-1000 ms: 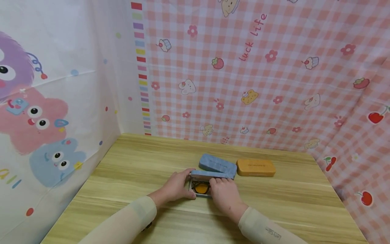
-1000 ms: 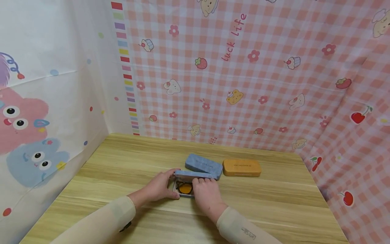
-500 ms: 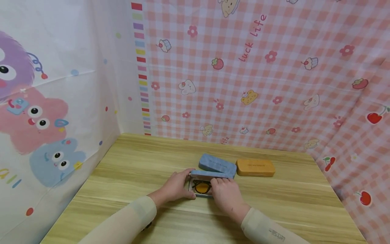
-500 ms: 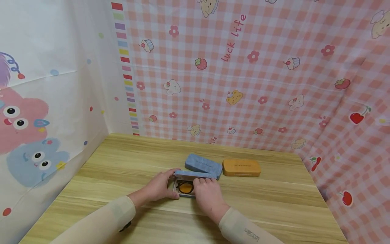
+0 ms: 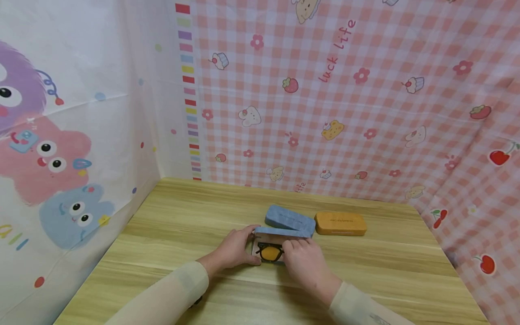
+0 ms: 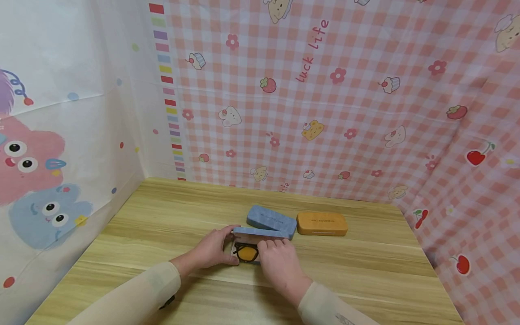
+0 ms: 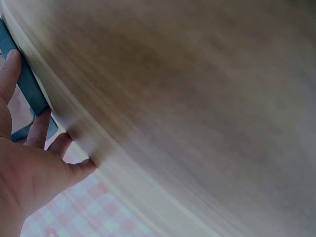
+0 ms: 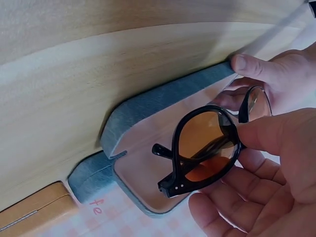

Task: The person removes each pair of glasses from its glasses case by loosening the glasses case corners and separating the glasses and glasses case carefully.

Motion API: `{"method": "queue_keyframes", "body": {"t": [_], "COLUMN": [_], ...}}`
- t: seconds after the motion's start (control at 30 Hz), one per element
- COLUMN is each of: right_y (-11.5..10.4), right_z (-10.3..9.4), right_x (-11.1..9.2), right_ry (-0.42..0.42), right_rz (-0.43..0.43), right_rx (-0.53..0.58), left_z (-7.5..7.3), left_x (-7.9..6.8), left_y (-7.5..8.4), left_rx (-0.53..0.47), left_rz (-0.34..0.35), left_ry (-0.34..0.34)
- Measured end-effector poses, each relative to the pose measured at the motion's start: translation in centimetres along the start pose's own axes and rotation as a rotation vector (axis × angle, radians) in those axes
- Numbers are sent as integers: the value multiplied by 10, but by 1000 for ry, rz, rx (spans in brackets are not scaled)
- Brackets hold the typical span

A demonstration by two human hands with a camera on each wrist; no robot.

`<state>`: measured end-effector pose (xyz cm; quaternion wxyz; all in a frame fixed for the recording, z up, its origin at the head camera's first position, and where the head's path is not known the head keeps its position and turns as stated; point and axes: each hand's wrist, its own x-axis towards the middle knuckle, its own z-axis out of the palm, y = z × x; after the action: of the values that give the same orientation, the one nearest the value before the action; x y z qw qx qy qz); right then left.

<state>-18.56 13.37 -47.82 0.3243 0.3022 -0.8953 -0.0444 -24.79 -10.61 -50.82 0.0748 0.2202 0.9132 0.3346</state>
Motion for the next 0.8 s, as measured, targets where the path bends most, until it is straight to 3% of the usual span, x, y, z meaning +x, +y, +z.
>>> {"method": "queue_keyframes", "body": {"t": [0.27,0.47,0.63,0.8], "right_y": [-6,-21,-28,-29], "right_z": [-12,-24,-23,-17], "right_x": [-6,-10,-14,-13], "right_ry": [-70,-246,-400,-428], "right_rz": [-39,-81,-100,-94], "right_rx": [-2,64,135,179], "left_z": [1,2,3,2], "left_x": [1,1,1,0], "left_y": [-1,-2,-3,-2], "left_rx": [11,17,0,-2], "left_rz": [-2,-16,-37,-41], "left_ry": [-3,-8,-18,-21]}}
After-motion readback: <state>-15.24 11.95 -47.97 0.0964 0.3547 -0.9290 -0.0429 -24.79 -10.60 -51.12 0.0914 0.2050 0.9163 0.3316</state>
